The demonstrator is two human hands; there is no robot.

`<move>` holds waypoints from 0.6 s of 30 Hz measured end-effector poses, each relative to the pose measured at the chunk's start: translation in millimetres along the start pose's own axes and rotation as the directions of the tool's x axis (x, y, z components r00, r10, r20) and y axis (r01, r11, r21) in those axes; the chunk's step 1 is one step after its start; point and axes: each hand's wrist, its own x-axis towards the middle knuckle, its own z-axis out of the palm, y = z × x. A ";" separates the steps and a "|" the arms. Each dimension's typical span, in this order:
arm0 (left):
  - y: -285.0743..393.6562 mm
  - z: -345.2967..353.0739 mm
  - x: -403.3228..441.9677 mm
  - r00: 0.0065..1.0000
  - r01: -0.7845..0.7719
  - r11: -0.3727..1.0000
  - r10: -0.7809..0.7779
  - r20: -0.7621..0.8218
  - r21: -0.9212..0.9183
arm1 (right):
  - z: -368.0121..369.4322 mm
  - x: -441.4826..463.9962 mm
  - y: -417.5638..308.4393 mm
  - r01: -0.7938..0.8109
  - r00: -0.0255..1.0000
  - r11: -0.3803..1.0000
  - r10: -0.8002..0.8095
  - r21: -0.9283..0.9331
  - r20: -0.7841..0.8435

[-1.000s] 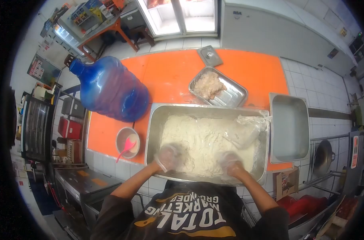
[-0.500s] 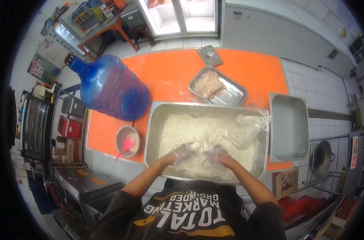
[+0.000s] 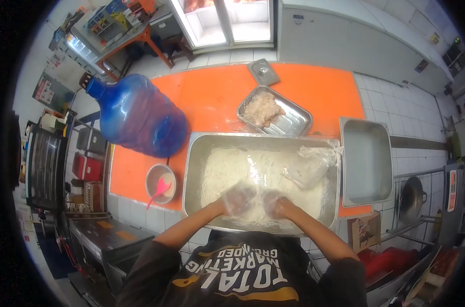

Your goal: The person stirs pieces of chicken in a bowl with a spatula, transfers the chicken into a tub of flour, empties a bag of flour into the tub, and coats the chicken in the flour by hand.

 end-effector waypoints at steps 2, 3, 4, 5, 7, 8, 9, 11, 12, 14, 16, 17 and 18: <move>17.9 -48.6 3.2 0.691 0.357 0.933 -0.227 0.686 -0.051 | -1.0 -14.7 5.4 0.003 1.000 0.997 -0.001 0.080 -0.028; 7.1 -54.4 -6.0 0.688 0.363 0.931 -0.231 0.688 -0.050 | -25.3 -27.6 1.4 -0.064 0.998 0.998 0.064 0.004 0.005; -7.2 -57.3 -18.9 0.838 0.346 0.938 -0.314 0.447 0.011 | -37.0 -36.6 1.4 -0.127 0.991 0.989 0.130 -0.072 0.035; -19.0 -57.4 -30.5 0.921 0.345 0.936 -0.353 0.166 0.074 | -25.1 -41.3 11.2 -0.122 0.991 0.990 0.125 -0.066 0.042; -40.0 -55.6 -42.7 0.908 0.389 0.884 -0.415 0.051 0.258 | 18.8 -52.5 40.7 -0.365 0.905 0.922 0.319 -0.130 -0.283; -41.1 -53.1 -43.5 0.904 0.405 0.846 -0.426 -0.015 0.348 | 47.1 -59.9 54.3 -0.134 0.869 0.980 0.045 -0.147 -0.492; -42.2 -50.5 -44.4 0.896 0.426 0.795 -0.436 -0.082 0.431 | 45.8 -56.8 50.9 -0.135 0.869 0.979 0.043 -0.152 -0.493; -25.8 -33.7 -43.4 0.828 0.474 0.766 -0.555 0.075 0.434 | 42.1 -43.9 34.6 -0.106 0.973 0.974 0.060 -0.200 -0.222; -16.1 -33.5 -37.7 0.831 0.472 0.769 -0.552 0.075 0.431 | 38.0 -37.6 25.8 -0.095 0.990 0.973 0.069 -0.213 -0.126; 8.5 -38.4 -23.5 0.663 0.700 0.714 -0.651 0.371 0.000 | 31.2 -27.9 10.1 0.056 0.996 0.973 -0.038 -0.224 0.086; 20.9 -1.5 -22.1 0.575 0.801 0.592 -0.714 0.400 -0.095 | 60.8 -19.5 8.4 0.019 0.998 1.000 -0.020 -0.015 -0.060; 26.1 -6.3 -12.0 0.536 0.836 0.526 -0.724 0.435 -0.154 | 84.4 -6.3 16.4 0.045 0.992 0.985 -0.024 0.167 -0.125; 31.4 -11.5 -1.8 0.495 0.867 0.453 -0.732 0.468 -0.208 | 107.6 6.7 24.3 0.092 0.981 0.937 -0.028 0.338 -0.190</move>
